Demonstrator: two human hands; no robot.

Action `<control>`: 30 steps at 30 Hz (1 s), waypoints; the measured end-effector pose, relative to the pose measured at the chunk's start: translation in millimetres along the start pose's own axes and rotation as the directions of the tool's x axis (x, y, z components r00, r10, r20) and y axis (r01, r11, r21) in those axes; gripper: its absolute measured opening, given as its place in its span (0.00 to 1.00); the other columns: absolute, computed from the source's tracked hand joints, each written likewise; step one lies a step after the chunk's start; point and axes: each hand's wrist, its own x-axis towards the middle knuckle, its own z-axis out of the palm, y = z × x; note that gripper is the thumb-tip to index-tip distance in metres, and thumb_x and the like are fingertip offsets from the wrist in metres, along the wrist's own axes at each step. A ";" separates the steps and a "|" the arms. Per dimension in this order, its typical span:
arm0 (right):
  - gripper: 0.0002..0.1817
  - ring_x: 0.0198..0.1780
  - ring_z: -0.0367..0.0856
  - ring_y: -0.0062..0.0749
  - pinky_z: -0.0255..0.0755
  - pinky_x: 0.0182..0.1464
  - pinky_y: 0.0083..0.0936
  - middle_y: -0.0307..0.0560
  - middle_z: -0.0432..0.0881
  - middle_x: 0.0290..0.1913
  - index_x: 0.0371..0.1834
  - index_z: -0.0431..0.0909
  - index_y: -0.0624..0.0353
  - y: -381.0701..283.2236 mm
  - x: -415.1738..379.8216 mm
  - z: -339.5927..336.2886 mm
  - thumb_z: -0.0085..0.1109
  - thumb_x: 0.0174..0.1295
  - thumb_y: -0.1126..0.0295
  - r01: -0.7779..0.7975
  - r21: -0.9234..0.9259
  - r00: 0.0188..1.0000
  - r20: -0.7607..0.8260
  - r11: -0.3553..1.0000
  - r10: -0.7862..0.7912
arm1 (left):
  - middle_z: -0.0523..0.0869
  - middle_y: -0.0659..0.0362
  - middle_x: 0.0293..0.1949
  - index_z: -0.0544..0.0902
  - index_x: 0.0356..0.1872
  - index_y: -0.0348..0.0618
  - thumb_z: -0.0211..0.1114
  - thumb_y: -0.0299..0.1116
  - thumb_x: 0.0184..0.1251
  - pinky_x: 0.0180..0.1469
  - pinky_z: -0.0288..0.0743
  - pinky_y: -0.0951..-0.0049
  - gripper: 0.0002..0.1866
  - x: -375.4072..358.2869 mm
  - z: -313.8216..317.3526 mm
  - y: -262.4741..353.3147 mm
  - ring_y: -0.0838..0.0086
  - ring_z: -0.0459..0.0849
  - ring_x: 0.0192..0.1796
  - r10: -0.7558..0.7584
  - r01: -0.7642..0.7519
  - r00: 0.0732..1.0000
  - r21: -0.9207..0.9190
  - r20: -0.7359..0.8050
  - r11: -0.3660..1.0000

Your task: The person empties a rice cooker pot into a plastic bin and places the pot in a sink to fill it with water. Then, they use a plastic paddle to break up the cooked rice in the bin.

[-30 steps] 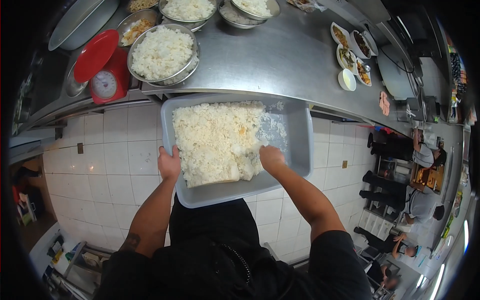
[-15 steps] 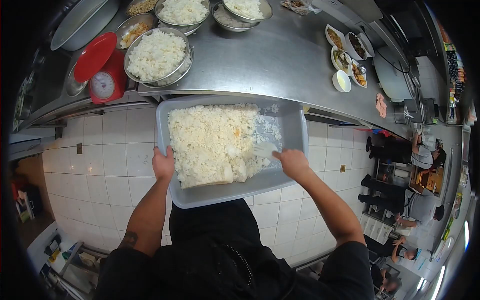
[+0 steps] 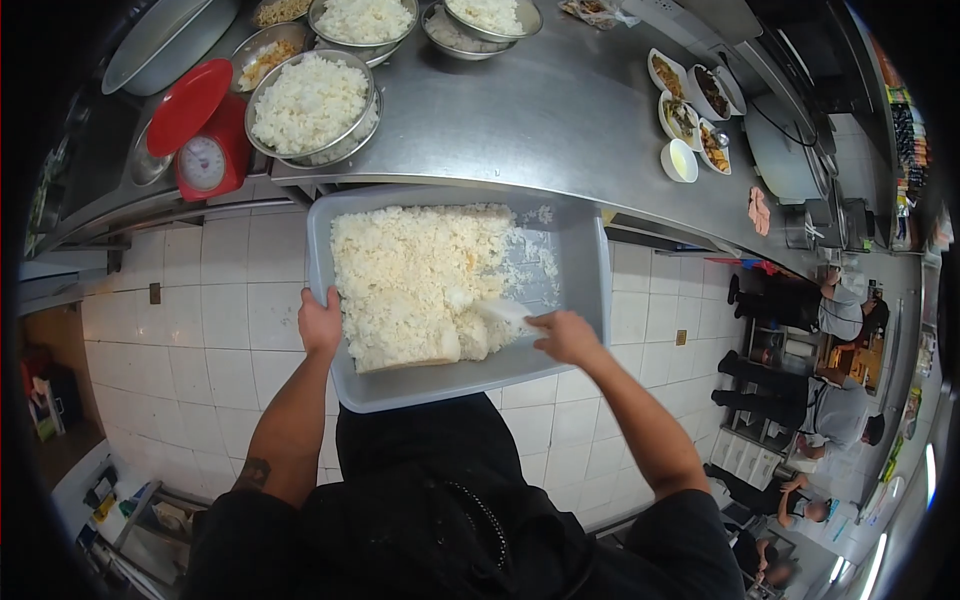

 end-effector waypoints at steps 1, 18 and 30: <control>0.24 0.45 0.90 0.50 0.85 0.50 0.42 0.63 0.89 0.45 0.63 0.85 0.56 3.2 2.8 -16.3 0.58 0.62 0.72 0.026 0.031 1.000 0.007 0.999 -0.026 | 0.88 0.33 0.43 0.76 0.53 0.32 0.62 0.51 0.75 0.53 0.80 0.43 0.26 -1.8 0.8 -0.4 0.35 0.87 0.49 -0.002 0.002 1.000 -0.001 0.000 1.000; 0.16 0.32 0.89 0.50 0.83 0.41 0.39 0.63 0.86 0.27 0.44 0.90 0.62 -5.8 49.4 -56.4 0.53 0.60 0.73 -0.300 0.381 0.946 0.235 0.875 0.222 | 0.88 0.32 0.43 0.75 0.51 0.31 0.63 0.50 0.75 0.54 0.80 0.43 0.26 -0.6 -2.6 1.1 0.35 0.87 0.49 0.007 -0.007 1.000 -0.013 0.000 1.000; 0.24 0.38 0.88 0.57 0.82 0.47 0.42 0.66 0.88 0.36 0.64 0.83 0.61 15.9 73.3 14.0 0.59 0.64 0.69 -0.322 0.531 0.946 0.150 0.784 0.287 | 0.88 0.33 0.43 0.76 0.51 0.32 0.63 0.50 0.75 0.53 0.80 0.43 0.26 0.8 1.5 -2.7 0.35 0.87 0.49 0.011 -0.012 1.000 -0.016 -0.005 1.000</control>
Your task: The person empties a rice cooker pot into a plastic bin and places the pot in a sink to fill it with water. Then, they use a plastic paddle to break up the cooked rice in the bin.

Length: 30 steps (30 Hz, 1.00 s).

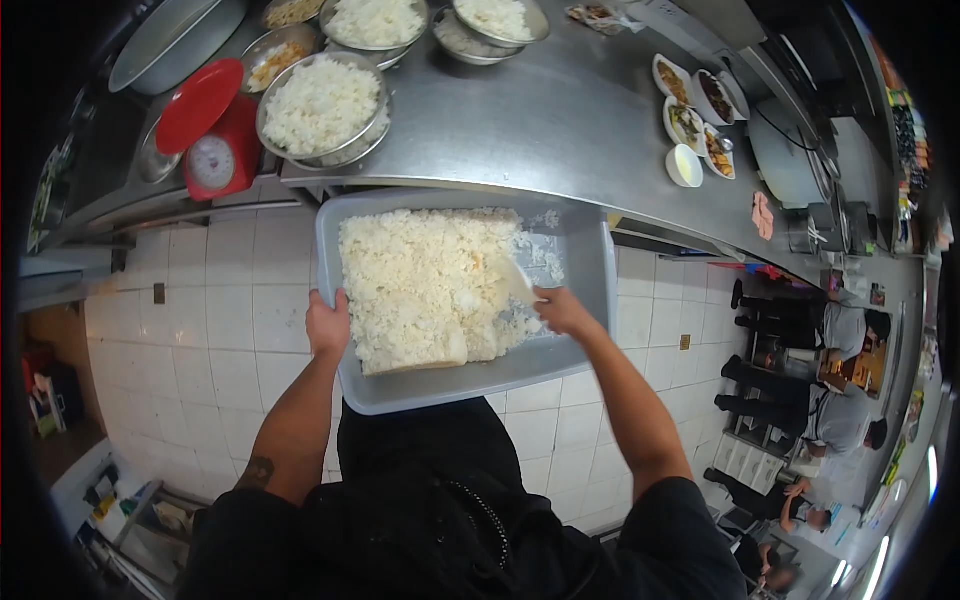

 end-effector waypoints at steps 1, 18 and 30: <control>0.26 0.32 0.86 0.48 0.78 0.36 0.38 0.60 0.87 0.34 0.69 0.80 0.57 -2.1 -17.4 -15.9 0.59 0.66 0.70 0.054 -0.021 0.998 0.038 0.998 -0.053 | 0.88 0.33 0.43 0.76 0.51 0.32 0.63 0.50 0.75 0.53 0.80 0.43 0.26 -3.1 -2.2 -4.2 0.35 0.87 0.49 -0.013 0.013 1.000 0.010 0.003 1.000; 0.21 0.54 0.87 0.56 0.80 0.59 0.49 0.58 0.87 0.52 0.59 0.86 0.52 -36.2 -76.4 -18.4 0.58 0.61 0.74 0.164 -0.553 0.980 -0.007 0.817 -0.201 | 0.88 0.32 0.43 0.75 0.52 0.32 0.63 0.50 0.74 0.54 0.80 0.43 0.26 -1.0 -2.0 5.2 0.35 0.86 0.49 -0.014 0.014 1.000 0.033 -0.002 0.999; 0.20 0.56 0.87 0.56 0.82 0.59 0.47 0.62 0.85 0.54 0.57 0.86 0.53 -35.3 -13.8 57.9 0.56 0.62 0.75 0.124 -0.675 0.980 -0.033 0.727 -0.198 | 0.88 0.32 0.43 0.76 0.48 0.31 0.64 0.48 0.75 0.52 0.79 0.43 0.24 -4.1 -5.8 11.5 0.34 0.86 0.49 -0.011 0.011 1.000 0.017 -0.012 1.000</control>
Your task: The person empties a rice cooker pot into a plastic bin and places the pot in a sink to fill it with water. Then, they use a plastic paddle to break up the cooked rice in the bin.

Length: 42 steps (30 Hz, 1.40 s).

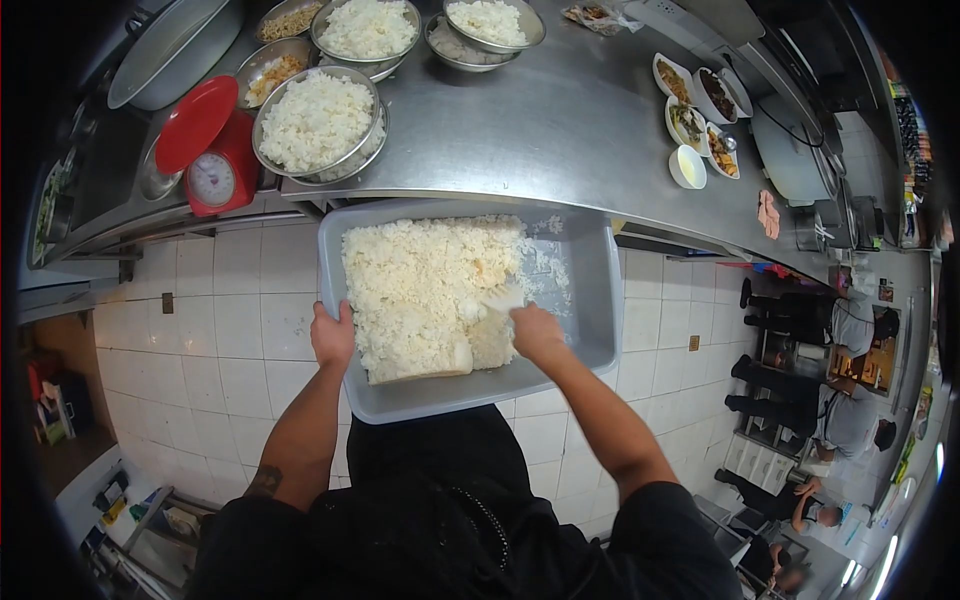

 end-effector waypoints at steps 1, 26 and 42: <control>0.21 0.56 0.87 0.55 0.82 0.58 0.46 0.61 0.86 0.54 0.58 0.86 0.51 14.3 -11.0 -13.3 0.56 0.62 0.74 0.066 -0.028 0.996 0.057 0.997 -0.064 | 0.88 0.32 0.43 0.76 0.48 0.31 0.64 0.48 0.75 0.52 0.79 0.43 0.24 3.2 1.5 -0.3 0.34 0.86 0.49 -0.004 0.004 1.000 -0.003 -0.001 1.000; 0.18 0.53 0.87 0.58 0.81 0.58 0.48 0.60 0.88 0.49 0.52 0.87 0.57 -6.7 61.0 16.6 0.59 0.58 0.75 0.055 0.272 0.984 -0.180 0.961 -0.006 | 0.88 0.31 0.42 0.76 0.49 0.31 0.63 0.48 0.74 0.52 0.80 0.43 0.24 0.2 3.2 -5.3 0.34 0.86 0.48 0.014 -0.014 1.000 -0.007 -0.016 1.000; 0.16 0.53 0.88 0.55 0.82 0.58 0.45 0.60 0.89 0.52 0.53 0.88 0.58 34.1 70.4 -55.3 0.60 0.62 0.75 -0.019 0.121 0.967 -0.252 0.992 0.049 | 0.88 0.32 0.44 0.76 0.50 0.31 0.63 0.49 0.75 0.53 0.80 0.44 0.25 0.6 2.7 -5.6 0.34 0.86 0.49 0.005 -0.005 1.000 0.014 -0.009 1.000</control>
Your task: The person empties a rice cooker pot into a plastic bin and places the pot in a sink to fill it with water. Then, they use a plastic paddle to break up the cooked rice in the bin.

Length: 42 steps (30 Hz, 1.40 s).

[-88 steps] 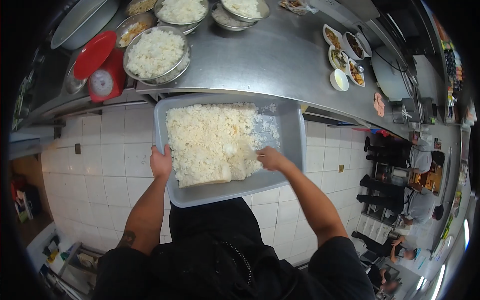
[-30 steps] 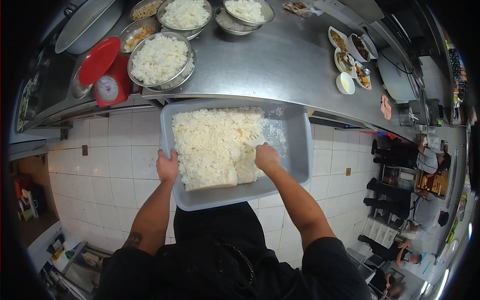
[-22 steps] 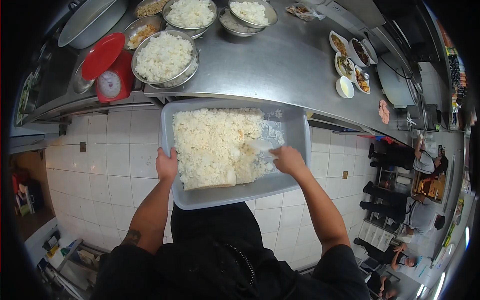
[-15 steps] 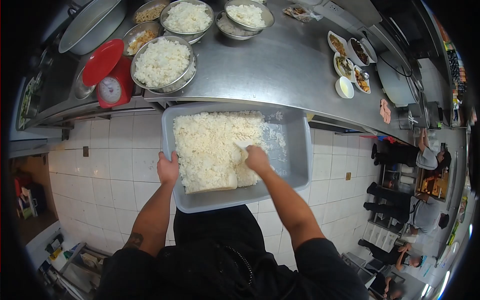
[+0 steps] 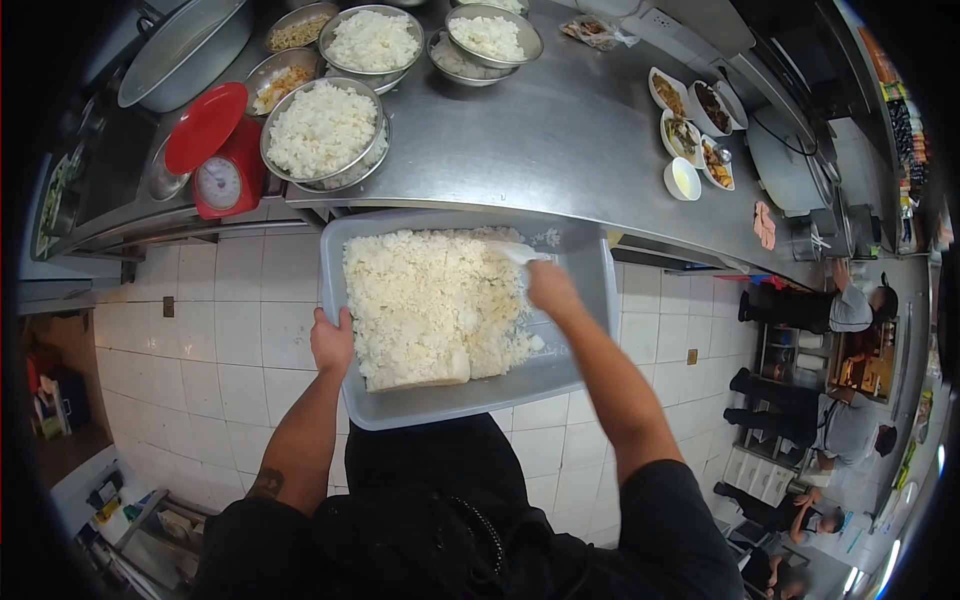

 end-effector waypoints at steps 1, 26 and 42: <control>0.15 0.54 0.88 0.55 0.83 0.58 0.44 0.62 0.88 0.51 0.52 0.86 0.62 -22.3 2.0 16.7 0.57 0.65 0.75 -0.024 -0.040 0.999 0.034 0.999 0.025 | 0.88 0.32 0.44 0.76 0.50 0.31 0.63 0.49 0.75 0.53 0.80 0.44 0.25 0.0 1.0 1.5 0.34 0.86 0.49 0.004 -0.004 1.000 0.001 -0.001 1.000; 0.21 0.51 0.89 0.57 0.84 0.52 0.48 0.60 0.87 0.47 0.63 0.81 0.55 4.2 -76.8 -52.9 0.55 0.66 0.74 0.146 -0.230 0.983 0.146 0.962 -0.114 | 0.88 0.32 0.46 0.76 0.54 0.31 0.63 0.51 0.74 0.56 0.79 0.44 0.28 3.4 2.1 -4.6 0.36 0.86 0.52 -0.022 0.023 0.999 -0.021 0.036 0.999; 0.12 0.47 0.90 0.56 0.85 0.47 0.46 0.59 0.86 0.47 0.54 0.79 0.60 -20.0 -105.3 -5.4 0.51 0.73 0.72 0.153 -0.199 0.977 0.177 0.968 -0.118 | 0.88 0.32 0.45 0.76 0.51 0.32 0.64 0.49 0.74 0.55 0.80 0.43 0.25 1.6 -1.5 -2.8 0.35 0.86 0.50 -0.001 0.002 1.000 -0.062 0.021 0.998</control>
